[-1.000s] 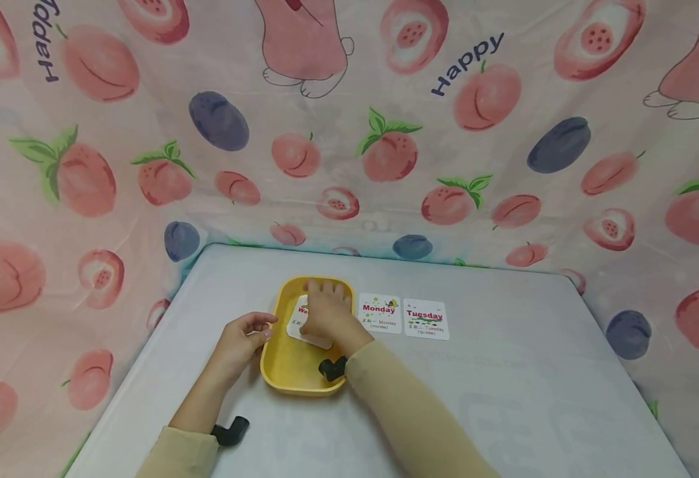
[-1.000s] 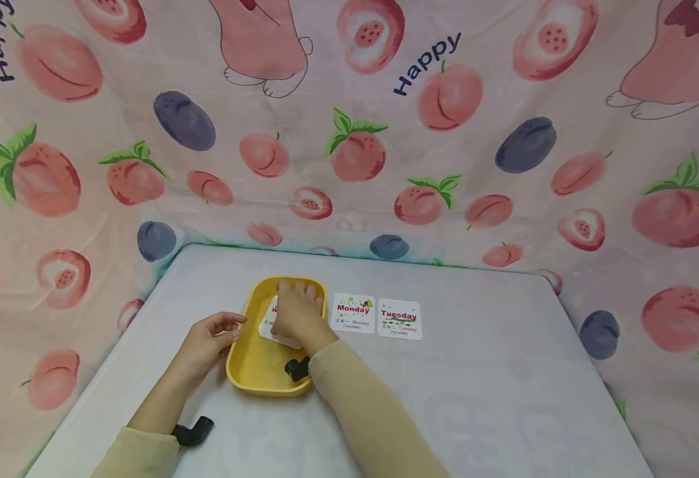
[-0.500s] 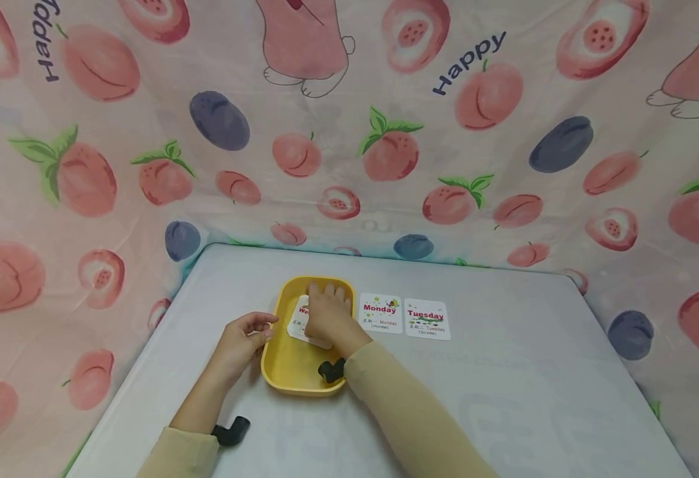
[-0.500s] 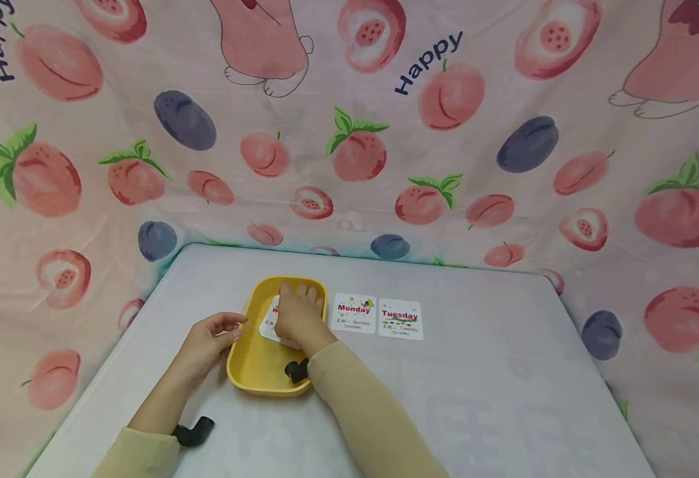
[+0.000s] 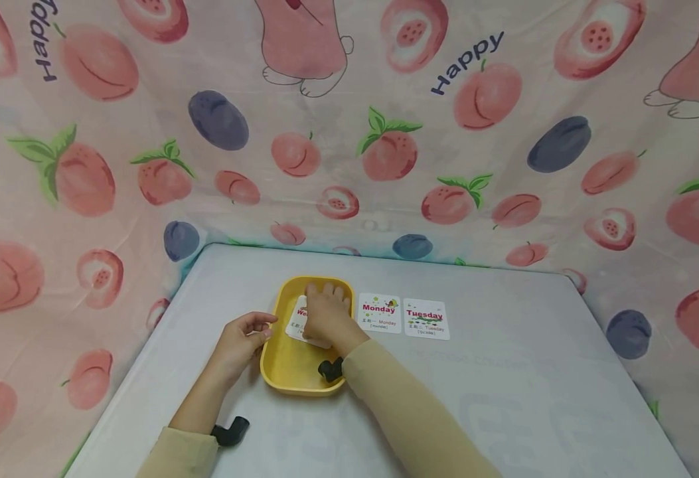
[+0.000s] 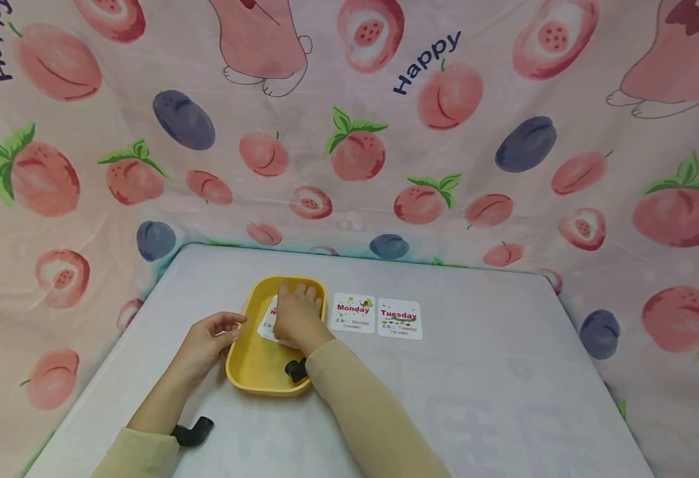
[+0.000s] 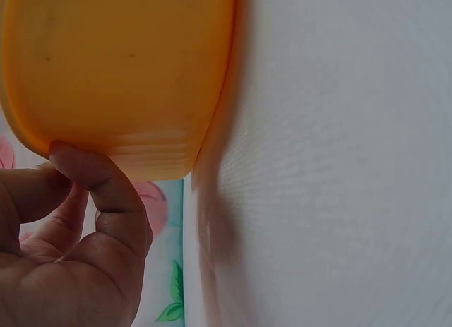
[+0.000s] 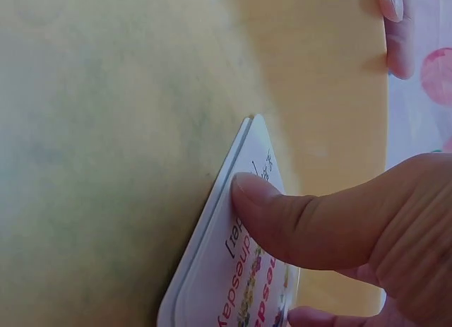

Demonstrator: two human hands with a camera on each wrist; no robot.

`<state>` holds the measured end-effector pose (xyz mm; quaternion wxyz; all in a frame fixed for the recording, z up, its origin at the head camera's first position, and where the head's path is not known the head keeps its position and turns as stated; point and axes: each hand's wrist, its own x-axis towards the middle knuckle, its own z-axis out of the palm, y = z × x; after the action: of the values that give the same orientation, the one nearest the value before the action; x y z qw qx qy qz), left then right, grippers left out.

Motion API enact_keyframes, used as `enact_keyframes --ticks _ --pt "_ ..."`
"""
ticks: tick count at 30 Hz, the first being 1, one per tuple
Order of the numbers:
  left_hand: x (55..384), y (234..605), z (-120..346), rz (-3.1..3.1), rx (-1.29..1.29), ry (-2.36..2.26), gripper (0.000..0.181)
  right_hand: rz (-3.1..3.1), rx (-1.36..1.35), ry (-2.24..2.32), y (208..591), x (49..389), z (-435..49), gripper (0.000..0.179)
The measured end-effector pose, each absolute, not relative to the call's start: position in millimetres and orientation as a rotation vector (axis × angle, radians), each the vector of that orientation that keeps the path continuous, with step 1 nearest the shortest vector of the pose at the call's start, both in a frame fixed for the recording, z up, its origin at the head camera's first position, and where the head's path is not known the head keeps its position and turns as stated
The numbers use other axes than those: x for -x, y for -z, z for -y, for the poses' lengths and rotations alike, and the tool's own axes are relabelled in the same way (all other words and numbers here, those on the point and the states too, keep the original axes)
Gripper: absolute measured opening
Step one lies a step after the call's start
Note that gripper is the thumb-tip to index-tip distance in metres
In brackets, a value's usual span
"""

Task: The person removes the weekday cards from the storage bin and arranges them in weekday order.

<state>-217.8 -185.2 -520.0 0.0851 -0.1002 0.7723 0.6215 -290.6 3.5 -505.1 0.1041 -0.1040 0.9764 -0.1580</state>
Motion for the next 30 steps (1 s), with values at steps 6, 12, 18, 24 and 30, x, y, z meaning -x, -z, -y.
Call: enact_keyframes --ticks 6,12,18,24,30 --pt "217.1 519.0 185.0 -2.299 0.308 -1.855 0.029 -2.912 0.310 0.438 504.6 288.6 -1.3 0.087" --pt "216.8 519.7 185.7 -2.294 0.301 -1.865 0.029 -2.946 0.317 0.402 501.9 287.0 0.5 0.081" --pt "216.9 519.1 185.6 -2.298 0.291 -1.865 0.029 -2.987 0.336 0.316 500.3 286.3 0.6 0.077" --pt "216.7 518.8 185.4 -2.299 0.290 -1.865 0.029 -3.013 0.374 0.294 498.3 284.9 -0.1 0.087" --pt "217.2 519.8 185.6 -2.310 0.285 -1.862 0.029 -3.018 0.385 0.290 497.7 284.1 0.4 0.089"
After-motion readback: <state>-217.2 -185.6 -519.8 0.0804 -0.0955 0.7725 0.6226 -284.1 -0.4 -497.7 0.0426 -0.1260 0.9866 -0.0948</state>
